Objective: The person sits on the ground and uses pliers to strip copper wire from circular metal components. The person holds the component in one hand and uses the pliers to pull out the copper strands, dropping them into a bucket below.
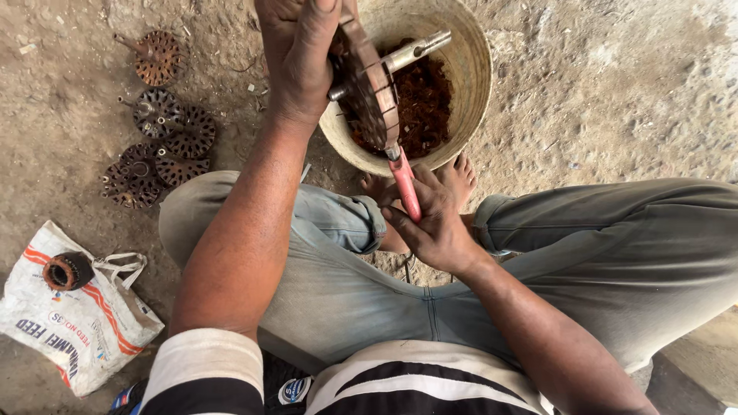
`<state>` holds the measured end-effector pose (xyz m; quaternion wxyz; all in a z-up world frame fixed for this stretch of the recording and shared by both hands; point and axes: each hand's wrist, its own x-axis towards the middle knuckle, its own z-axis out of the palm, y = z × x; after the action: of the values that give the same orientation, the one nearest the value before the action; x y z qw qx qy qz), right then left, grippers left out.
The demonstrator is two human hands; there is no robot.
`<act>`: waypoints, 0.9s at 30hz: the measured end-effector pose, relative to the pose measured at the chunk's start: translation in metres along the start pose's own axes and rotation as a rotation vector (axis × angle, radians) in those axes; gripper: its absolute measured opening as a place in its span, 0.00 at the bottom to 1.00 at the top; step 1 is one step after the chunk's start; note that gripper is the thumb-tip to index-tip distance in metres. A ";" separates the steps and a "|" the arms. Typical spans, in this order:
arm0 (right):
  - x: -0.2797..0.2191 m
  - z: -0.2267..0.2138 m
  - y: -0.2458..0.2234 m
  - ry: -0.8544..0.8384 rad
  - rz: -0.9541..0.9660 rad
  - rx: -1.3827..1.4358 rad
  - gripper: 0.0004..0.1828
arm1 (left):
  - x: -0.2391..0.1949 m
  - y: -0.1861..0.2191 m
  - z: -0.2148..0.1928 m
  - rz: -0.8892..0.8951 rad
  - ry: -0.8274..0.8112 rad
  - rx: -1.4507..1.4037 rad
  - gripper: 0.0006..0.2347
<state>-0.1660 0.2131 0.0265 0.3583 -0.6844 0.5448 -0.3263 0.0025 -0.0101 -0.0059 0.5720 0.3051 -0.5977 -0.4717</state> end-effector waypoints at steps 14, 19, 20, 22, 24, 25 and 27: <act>0.009 -0.006 0.003 0.176 0.228 0.102 0.13 | -0.014 0.029 0.026 -0.435 -0.165 -0.126 0.34; -0.006 -0.008 0.017 -0.211 0.446 1.087 0.05 | -0.019 0.021 0.025 -0.264 -0.330 -0.115 0.25; -0.007 -0.006 0.017 -0.222 0.424 1.192 0.05 | -0.018 0.022 0.025 -0.268 -0.348 -0.168 0.24; -0.009 -0.004 0.016 -0.245 0.381 1.398 0.05 | -0.014 0.022 0.026 -0.296 -0.385 -0.259 0.27; -0.012 -0.004 0.012 -0.263 0.378 1.524 0.06 | -0.014 0.019 0.025 -0.309 -0.426 -0.312 0.26; -0.011 -0.005 0.011 -0.271 0.375 1.585 0.06 | -0.012 0.016 0.026 -0.306 -0.449 -0.317 0.25; -0.009 -0.005 0.009 -0.293 0.486 1.746 0.14 | -0.011 0.013 0.026 -0.294 -0.479 -0.391 0.25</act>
<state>-0.1769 0.2203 0.0213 0.8723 -0.0718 0.1830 -0.4478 -0.0189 0.0099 0.0040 0.3890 0.1533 -0.5629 -0.7130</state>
